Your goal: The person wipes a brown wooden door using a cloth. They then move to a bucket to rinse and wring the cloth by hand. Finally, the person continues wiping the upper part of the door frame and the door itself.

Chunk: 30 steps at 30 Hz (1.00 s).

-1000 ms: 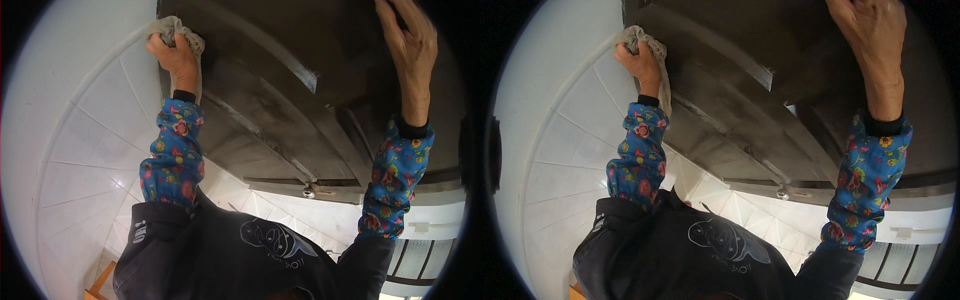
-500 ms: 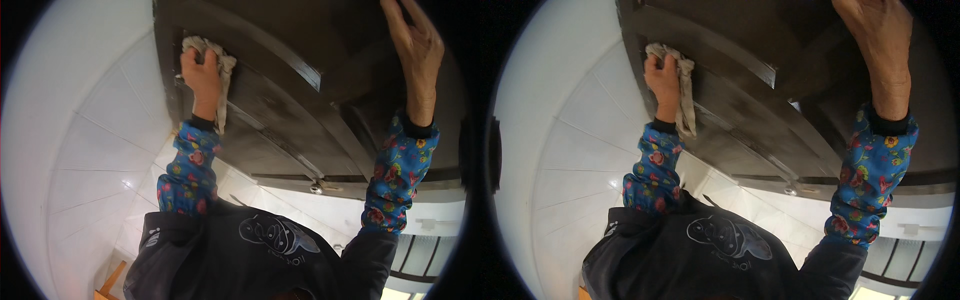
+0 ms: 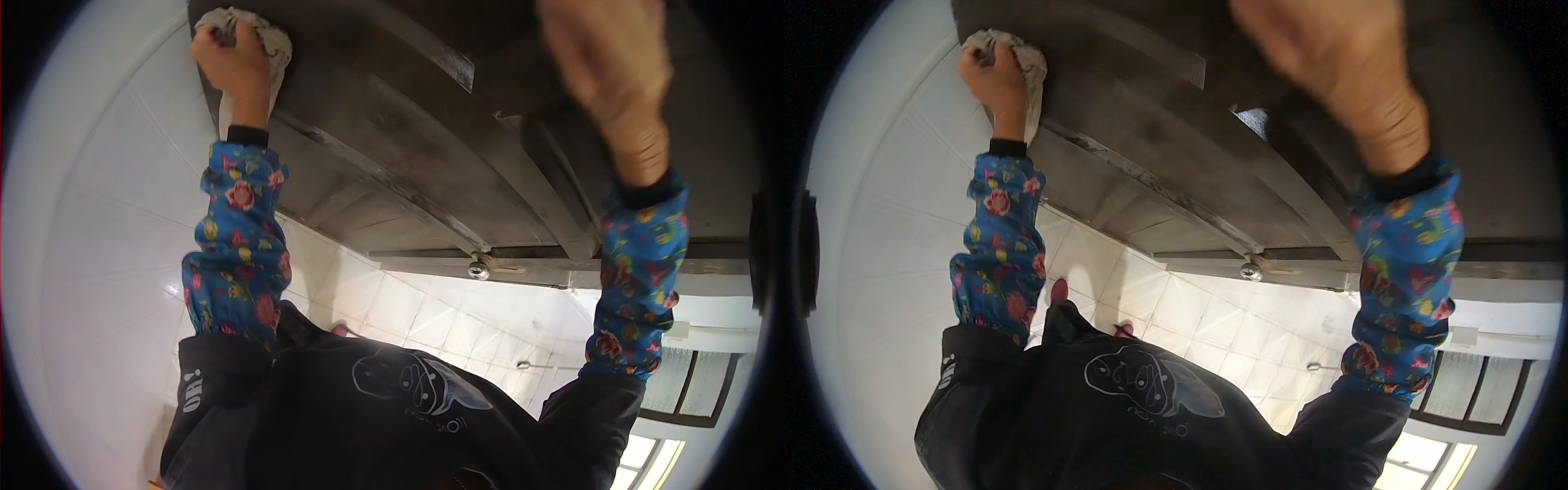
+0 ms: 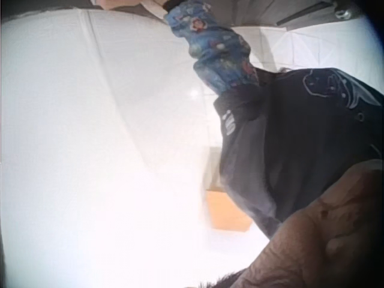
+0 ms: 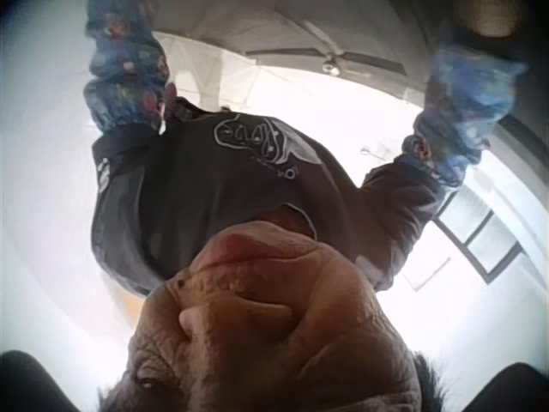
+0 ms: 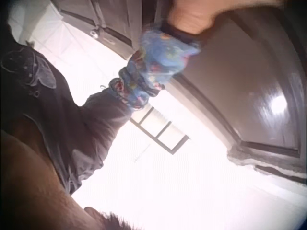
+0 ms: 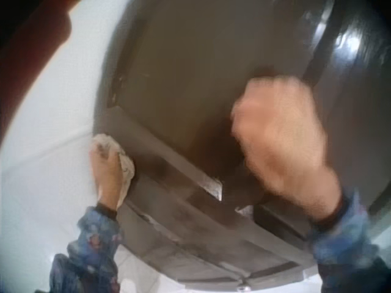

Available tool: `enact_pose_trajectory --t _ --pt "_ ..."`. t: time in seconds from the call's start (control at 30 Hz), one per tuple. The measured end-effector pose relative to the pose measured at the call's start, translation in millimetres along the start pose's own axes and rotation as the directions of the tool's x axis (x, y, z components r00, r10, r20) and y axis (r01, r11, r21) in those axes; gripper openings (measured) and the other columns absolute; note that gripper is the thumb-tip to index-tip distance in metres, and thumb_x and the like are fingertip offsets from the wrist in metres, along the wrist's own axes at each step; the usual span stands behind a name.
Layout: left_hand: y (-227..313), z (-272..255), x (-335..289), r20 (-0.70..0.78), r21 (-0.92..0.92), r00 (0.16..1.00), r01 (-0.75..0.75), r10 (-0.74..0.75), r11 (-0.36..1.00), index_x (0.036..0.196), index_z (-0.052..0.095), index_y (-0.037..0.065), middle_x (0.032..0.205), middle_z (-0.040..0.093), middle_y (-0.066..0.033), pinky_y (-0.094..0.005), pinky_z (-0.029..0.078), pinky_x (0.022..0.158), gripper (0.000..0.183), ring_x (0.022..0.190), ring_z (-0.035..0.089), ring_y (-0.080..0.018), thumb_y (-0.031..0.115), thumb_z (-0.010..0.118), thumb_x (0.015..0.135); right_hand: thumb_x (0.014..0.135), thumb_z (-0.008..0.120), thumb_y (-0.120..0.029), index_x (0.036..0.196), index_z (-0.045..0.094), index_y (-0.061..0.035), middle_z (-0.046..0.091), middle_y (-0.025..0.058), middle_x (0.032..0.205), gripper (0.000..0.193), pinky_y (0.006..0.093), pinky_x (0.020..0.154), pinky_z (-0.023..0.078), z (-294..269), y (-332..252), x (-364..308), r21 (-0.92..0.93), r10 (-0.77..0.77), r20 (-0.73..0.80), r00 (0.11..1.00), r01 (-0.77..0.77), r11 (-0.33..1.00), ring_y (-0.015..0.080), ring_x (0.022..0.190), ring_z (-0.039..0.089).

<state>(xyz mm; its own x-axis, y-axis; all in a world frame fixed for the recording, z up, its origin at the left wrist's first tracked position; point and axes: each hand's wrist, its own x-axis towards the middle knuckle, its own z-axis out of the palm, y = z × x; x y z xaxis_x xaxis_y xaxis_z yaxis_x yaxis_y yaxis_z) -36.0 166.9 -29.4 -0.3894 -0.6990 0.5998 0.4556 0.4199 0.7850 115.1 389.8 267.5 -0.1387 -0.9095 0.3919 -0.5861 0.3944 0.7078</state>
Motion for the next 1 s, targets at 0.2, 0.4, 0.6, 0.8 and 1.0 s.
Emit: enact_pose_trajectory --t 0.2,0.4,0.6,0.8,1.0 --pt "-16.0 33.9 -10.0 -0.172 0.045 0.98 -0.096 0.102 0.994 0.103 0.06 -0.001 0.099 0.06 -0.0164 -0.0381 0.046 0.082 0.039 0.091 0.058 -0.0331 0.029 0.065 0.079 0.074 0.068 -0.01 0.105 0.061 -0.0085 0.057 0.0075 0.12 0.032 0.0513 0.102 0.029 -18.7 -83.1 -123.0 0.104 0.218 0.261 0.941 -0.251 0.962 0.0324 0.123 0.047" --pt "101.2 24.6 -106.5 -0.06 -0.023 0.995 0.08 -0.082 0.996 0.092 0.056 0.005 0.097 0.055 -0.0148 -0.044 0.046 0.076 0.021 0.089 0.056 -0.0366 0.02 0.059 0.079 0.073 0.068 -0.01 0.108 0.06 -0.0095 0.053 0.0052 0.125 0.035 0.053 0.105 0.024 -18.4 -80.2 -148.1 0.052 0.205 0.363 0.909 -0.24 0.969 0.0322 0.126 0.042" --pt "225.0 -14.8 -241.7 0.294 -0.233 0.94 0.248 -0.175 0.94 0.084 0.055 0.003 0.092 0.05 -0.0153 -0.0443 0.044 0.07 0.017 0.084 0.054 -0.0375 0.01 0.065 0.072 0.073 0.068 -0.011 0.106 0.061 -0.0104 0.054 0.0029 0.124 0.034 0.0539 0.106 0.022 -11.5 -81.1 -157.8 0.034 0.175 0.358 0.917 -0.2 0.979 0.0309 0.127 0.041" --pt "229.0 -17.6 -260.4 0.259 -0.217 0.943 0.266 -0.207 0.939 0.086 0.056 0.003 0.092 0.051 -0.0132 -0.0405 0.046 0.071 0.018 0.085 0.056 -0.0357 0.011 0.065 0.072 0.073 0.068 -0.01 0.104 0.061 -0.011 0.054 0.0022 0.123 0.032 0.0541 0.106 0.022 -12.8 -80.7 -157.5 0.034 0.165 0.353 0.921 -0.189 0.981 0.0306 0.127 0.041" --pt "117.6 17.6 -131.8 -0.157 -0.024 0.986 0.058 -0.061 0.998 0.094 0.06 0.005 0.096 0.055 -0.0142 -0.0433 0.048 0.071 0.02 0.088 0.056 -0.0373 0.019 0.061 0.08 0.072 0.068 -0.009 0.103 0.062 -0.0117 0.054 0.0021 0.124 0.032 0.0537 0.107 0.021 -16.0 -84.2 -152.1 0.016 0.161 0.38 0.911 -0.181 0.983 0.0304 0.128 0.041"
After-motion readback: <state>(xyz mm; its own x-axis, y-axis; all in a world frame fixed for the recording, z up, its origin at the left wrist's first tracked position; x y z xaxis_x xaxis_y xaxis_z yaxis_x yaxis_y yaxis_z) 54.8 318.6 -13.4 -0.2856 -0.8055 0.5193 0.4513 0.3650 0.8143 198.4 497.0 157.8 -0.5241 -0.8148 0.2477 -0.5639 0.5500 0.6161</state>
